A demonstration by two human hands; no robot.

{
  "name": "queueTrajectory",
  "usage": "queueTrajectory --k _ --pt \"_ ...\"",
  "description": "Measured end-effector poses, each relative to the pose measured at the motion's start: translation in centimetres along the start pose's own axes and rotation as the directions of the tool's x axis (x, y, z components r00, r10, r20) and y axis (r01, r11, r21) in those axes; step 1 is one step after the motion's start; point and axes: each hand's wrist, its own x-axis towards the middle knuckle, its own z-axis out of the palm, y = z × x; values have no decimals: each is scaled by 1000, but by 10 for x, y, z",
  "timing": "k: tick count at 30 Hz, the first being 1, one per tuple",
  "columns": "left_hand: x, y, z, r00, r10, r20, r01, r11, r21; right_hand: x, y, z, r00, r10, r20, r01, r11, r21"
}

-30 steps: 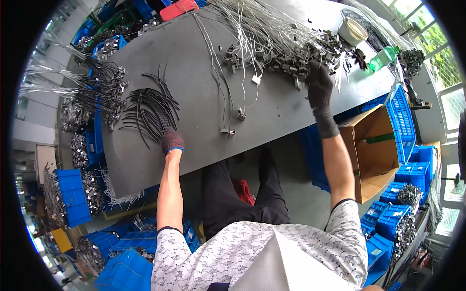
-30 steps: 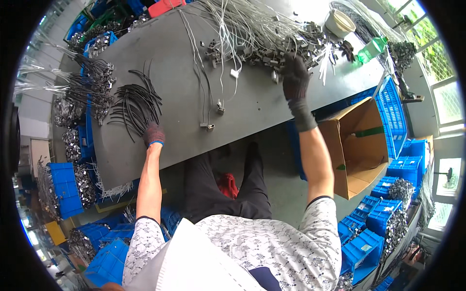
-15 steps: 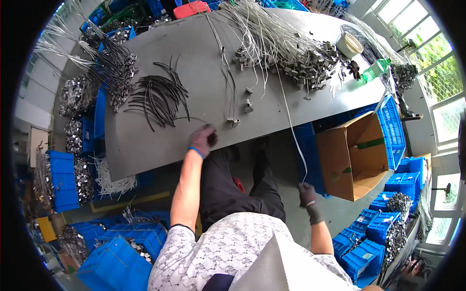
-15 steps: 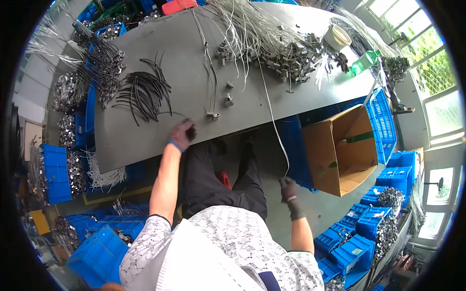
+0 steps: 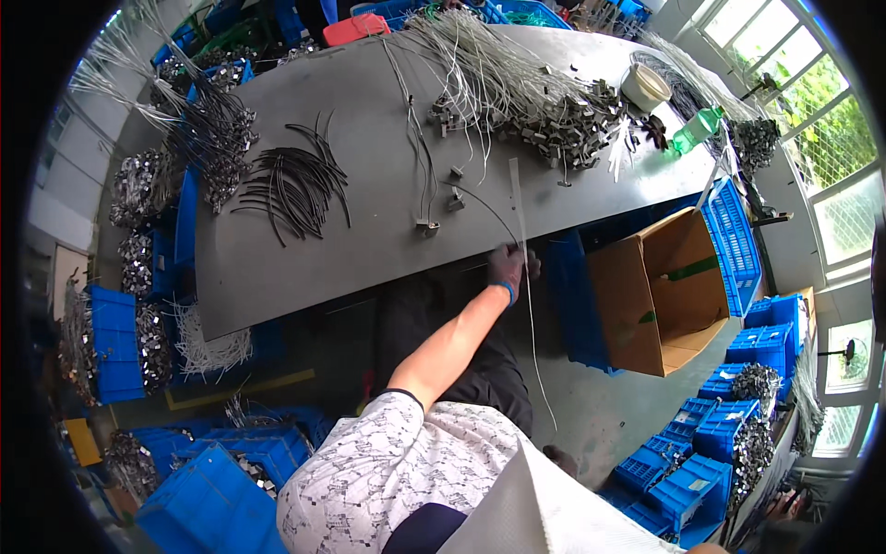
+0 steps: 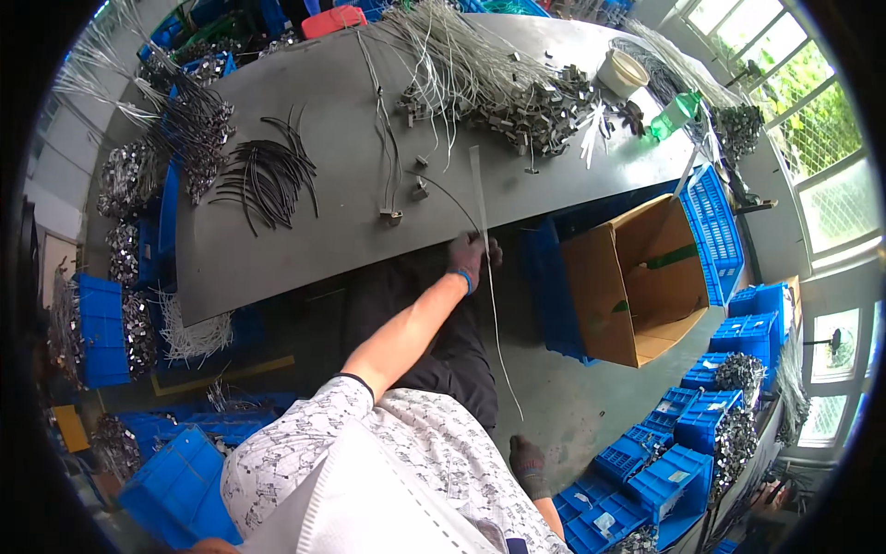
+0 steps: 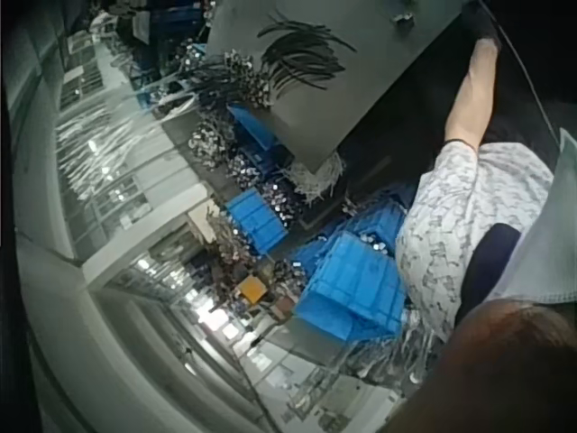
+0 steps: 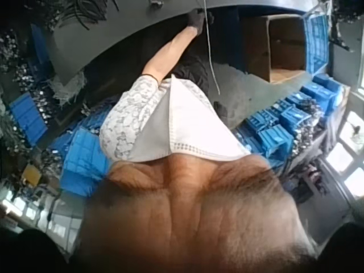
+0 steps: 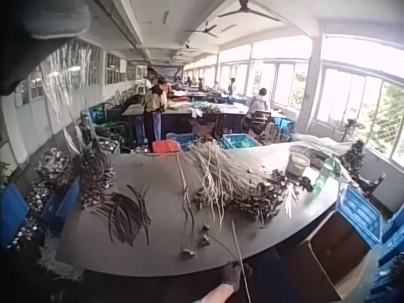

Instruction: Assembling electronic cable harnesses by grouping wires and attaching connectors at a manual workstation.

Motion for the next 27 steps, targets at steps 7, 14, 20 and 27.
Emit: queueTrajectory --k 7,14,20,27 --pt "23 168 38 798 603 -13 -598 793 118 29 36 5 995 14 94 -11 999 -32" --pt "14 195 35 657 753 -27 -719 637 278 53 8 -9 999 -46 -4 46 999 7" --pt "39 118 -23 972 223 69 -233 916 327 75 -28 -7 974 -179 -141 180 984 -11" --pt "48 128 -54 982 146 124 -176 940 292 82 6 -8 977 -119 -179 116 993 -26"
